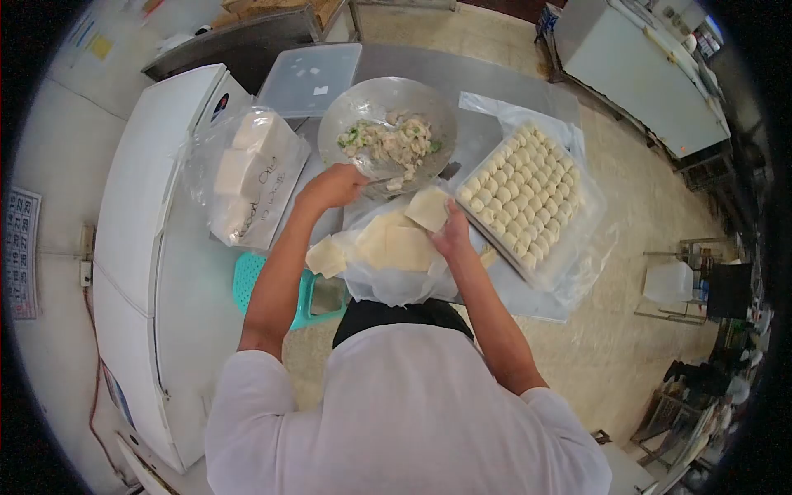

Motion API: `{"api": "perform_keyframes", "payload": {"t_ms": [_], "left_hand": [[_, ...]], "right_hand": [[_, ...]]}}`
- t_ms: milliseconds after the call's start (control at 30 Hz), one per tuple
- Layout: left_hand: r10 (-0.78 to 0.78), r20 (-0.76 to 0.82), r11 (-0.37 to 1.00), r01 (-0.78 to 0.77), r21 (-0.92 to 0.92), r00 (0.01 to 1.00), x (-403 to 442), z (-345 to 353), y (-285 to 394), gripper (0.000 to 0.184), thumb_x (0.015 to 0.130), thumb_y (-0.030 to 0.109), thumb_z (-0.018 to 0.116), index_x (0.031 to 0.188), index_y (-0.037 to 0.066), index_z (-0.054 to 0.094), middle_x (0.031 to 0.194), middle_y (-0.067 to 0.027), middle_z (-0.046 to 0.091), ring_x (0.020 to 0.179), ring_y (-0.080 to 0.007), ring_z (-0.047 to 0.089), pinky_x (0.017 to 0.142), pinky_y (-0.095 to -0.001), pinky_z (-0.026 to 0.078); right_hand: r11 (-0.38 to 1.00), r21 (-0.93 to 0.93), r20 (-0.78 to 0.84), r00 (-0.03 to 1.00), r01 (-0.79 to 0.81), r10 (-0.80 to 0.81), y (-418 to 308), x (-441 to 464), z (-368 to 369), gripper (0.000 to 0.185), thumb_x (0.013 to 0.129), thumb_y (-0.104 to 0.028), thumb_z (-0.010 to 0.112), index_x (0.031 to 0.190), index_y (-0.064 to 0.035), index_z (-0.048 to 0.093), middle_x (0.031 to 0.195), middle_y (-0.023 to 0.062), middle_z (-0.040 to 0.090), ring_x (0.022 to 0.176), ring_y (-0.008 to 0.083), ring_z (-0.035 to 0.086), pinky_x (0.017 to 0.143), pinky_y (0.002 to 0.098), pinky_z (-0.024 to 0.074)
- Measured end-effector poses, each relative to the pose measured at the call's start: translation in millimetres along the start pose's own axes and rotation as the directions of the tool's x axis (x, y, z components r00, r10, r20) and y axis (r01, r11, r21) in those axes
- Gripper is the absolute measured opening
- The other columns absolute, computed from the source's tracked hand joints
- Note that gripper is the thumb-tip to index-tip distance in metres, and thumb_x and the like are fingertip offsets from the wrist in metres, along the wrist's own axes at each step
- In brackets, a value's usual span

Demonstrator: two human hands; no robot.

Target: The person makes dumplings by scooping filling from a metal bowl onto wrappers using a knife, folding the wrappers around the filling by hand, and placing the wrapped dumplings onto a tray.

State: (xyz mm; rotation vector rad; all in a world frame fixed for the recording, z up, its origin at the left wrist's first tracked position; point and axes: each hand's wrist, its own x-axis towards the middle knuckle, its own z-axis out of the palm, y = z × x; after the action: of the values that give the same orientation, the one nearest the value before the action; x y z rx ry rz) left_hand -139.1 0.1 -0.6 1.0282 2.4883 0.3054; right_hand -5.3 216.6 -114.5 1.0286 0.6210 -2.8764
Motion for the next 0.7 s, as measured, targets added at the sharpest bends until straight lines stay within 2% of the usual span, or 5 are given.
{"api": "perform_keyframes", "payload": {"t_ms": [133,300,433,500,700], "left_hand": [[-0.073,-0.253,0.997,0.076,0.001,0.965,-5.5,12.2,-12.1,0.022,0.083,0.004,0.05,0.097,-0.002,0.066,0.075,-0.0224,0.064,0.068,-0.0384,0.065,0.064,-0.0465,0.053],[-0.29,0.106,0.896,0.309,-0.318,0.951,-8.5,11.1,31.2,0.031,0.083,0.0,0.048,0.108,0.001,0.067,0.066,-0.0188,0.062,0.044,-0.0274,0.059,0.036,-0.0365,0.046],[-0.207,0.101,0.838,0.23,-0.495,0.973,1.2,21.4,11.4,0.033,0.082,0.002,0.051,0.111,0.004,0.067,0.066,-0.02,0.062,0.047,-0.0284,0.059,0.043,-0.0378,0.048],[-0.129,-0.192,0.946,0.063,-0.317,0.973,16.8,33.1,-0.2,0.025,0.08,0.005,0.052,0.098,0.002,0.07,0.067,-0.0215,0.062,0.053,-0.0312,0.062,0.053,-0.0426,0.049],[0.093,-0.121,0.994,-0.099,-0.041,0.988,2.8,9.4,7.0,0.034,0.08,0.006,0.057,0.111,0.015,0.07,0.08,-0.0198,0.064,0.074,-0.0377,0.062,0.067,-0.0464,0.048]], "right_hand": [[0.999,0.044,0.024,1.0,-0.011,0.01,2.8,14.4,-3.8,0.04,0.103,-0.03,0.036,0.132,-0.0051,0.047,0.131,0.0126,0.055,0.121,0.032,0.053,0.105,0.0534,0.0399],[0.999,0.041,-0.039,0.999,-0.019,0.02,0.3,7.5,14.1,0.041,0.103,-0.032,0.035,0.132,-0.0057,0.046,0.132,0.0124,0.054,0.121,0.0329,0.053,0.104,0.0549,0.0408],[0.995,0.078,0.018,0.998,-0.06,0.059,0.7,6.0,18.9,0.044,0.103,-0.035,0.033,0.132,-0.0055,0.046,0.133,0.0126,0.053,0.121,0.0345,0.052,0.104,0.0576,0.0399],[0.993,0.093,0.013,0.997,-0.074,0.073,2.2,8.0,18.1,0.045,0.103,-0.037,0.033,0.132,-0.0057,0.046,0.133,0.0127,0.053,0.121,0.035,0.052,0.104,0.0585,0.0395],[0.994,0.078,0.031,0.997,-0.076,0.073,5.7,12.9,8.5,0.044,0.103,-0.037,0.035,0.133,-0.0059,0.046,0.131,0.0133,0.054,0.121,0.0348,0.053,0.102,0.0597,0.0411]]}}
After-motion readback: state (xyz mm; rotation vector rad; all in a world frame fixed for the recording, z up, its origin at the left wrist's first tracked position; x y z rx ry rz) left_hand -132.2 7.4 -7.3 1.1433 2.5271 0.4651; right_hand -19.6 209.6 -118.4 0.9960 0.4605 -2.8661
